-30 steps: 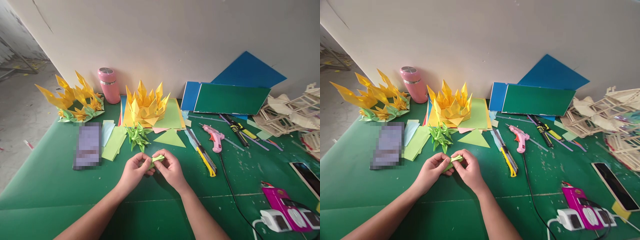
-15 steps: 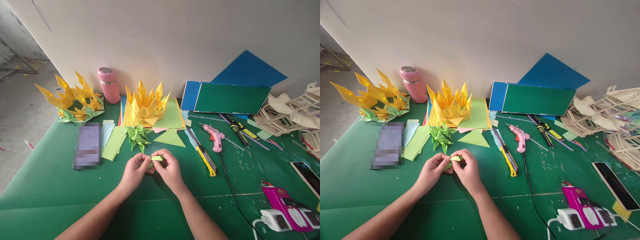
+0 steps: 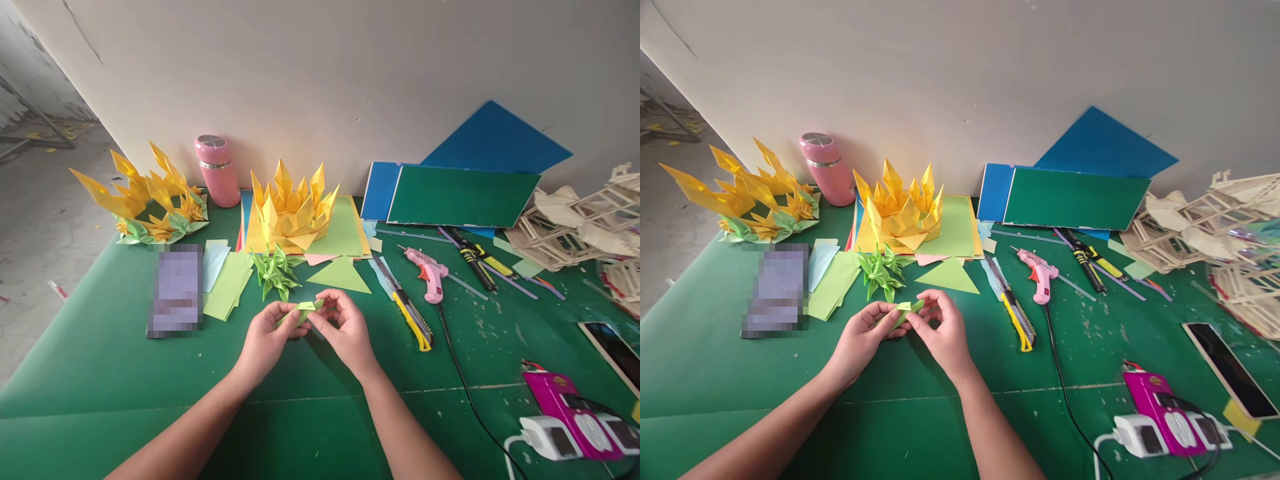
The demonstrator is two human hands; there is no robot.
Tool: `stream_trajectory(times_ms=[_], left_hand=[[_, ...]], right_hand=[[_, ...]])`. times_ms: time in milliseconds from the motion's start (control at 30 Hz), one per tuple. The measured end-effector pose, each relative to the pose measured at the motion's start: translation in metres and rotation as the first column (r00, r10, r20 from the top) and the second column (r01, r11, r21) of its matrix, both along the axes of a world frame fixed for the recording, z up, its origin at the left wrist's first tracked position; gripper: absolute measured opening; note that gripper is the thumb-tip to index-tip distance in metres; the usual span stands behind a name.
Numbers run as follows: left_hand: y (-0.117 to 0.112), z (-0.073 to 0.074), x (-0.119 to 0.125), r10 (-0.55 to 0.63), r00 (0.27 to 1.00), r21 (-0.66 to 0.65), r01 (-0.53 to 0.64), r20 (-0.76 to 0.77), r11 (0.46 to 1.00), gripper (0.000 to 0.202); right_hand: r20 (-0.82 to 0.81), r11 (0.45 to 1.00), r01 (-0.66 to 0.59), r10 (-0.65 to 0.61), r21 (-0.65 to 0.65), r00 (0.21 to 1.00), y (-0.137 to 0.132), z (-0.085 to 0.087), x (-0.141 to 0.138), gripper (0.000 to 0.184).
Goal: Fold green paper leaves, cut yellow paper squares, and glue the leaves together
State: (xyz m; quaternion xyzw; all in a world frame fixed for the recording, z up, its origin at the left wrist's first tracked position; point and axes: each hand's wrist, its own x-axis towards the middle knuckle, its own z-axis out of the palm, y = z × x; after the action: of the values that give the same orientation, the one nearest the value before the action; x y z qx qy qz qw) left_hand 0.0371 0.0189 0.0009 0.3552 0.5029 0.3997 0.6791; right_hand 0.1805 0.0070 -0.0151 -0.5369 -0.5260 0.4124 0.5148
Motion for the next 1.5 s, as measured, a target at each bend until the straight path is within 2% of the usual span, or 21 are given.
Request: stream_trajectory(times_ms=[200,333,567,800,1000,1133,1267,1500], left_hand=[[0.000,0.001,0.001,0.030,0.999,0.001,-0.030,-0.013,1.000,0.048],[-0.001,0.001,0.001,0.023,0.999,0.031,-0.022,-0.042,0.999,0.046],[-0.003,-0.005,0.000,-0.008,0.997,0.068,0.014,-0.077,0.998,0.040],[-0.003,-0.004,0.001,0.025,0.998,0.073,-0.021,-0.064,0.997,0.039],[-0.002,-0.005,0.002,0.027,0.995,0.092,-0.019,-0.094,0.996,0.042],[-0.003,-0.004,0.000,0.001,0.990,0.078,0.010,-0.140,0.997,0.042],[-0.003,-0.002,0.000,0.003,0.983,0.086,0.013,-0.183,0.996,0.038],[-0.003,-0.001,0.000,0.020,0.963,0.147,0.021,-0.270,0.989,0.034]], right_hand=[[0.209,0.977,-0.081,0.038,0.199,0.977,0.000,0.003,0.007,0.011],[0.377,0.958,-0.132,0.028,0.253,0.926,0.000,0.007,0.010,0.011],[0.506,0.932,-0.165,-0.023,0.323,0.862,0.000,0.008,0.010,0.013],[0.606,0.899,-0.153,-0.144,0.411,0.782,-0.002,0.006,0.006,0.007],[0.672,0.862,-0.143,-0.264,0.487,0.692,-0.003,0.008,-0.002,0.013],[0.711,0.857,-0.161,-0.286,0.490,0.642,-0.005,0.011,-0.003,0.013],[0.752,0.846,-0.232,-0.262,0.481,0.605,-0.006,0.015,0.000,0.018],[0.790,0.837,-0.318,-0.199,0.445,0.581,-0.006,0.021,0.006,0.023]])
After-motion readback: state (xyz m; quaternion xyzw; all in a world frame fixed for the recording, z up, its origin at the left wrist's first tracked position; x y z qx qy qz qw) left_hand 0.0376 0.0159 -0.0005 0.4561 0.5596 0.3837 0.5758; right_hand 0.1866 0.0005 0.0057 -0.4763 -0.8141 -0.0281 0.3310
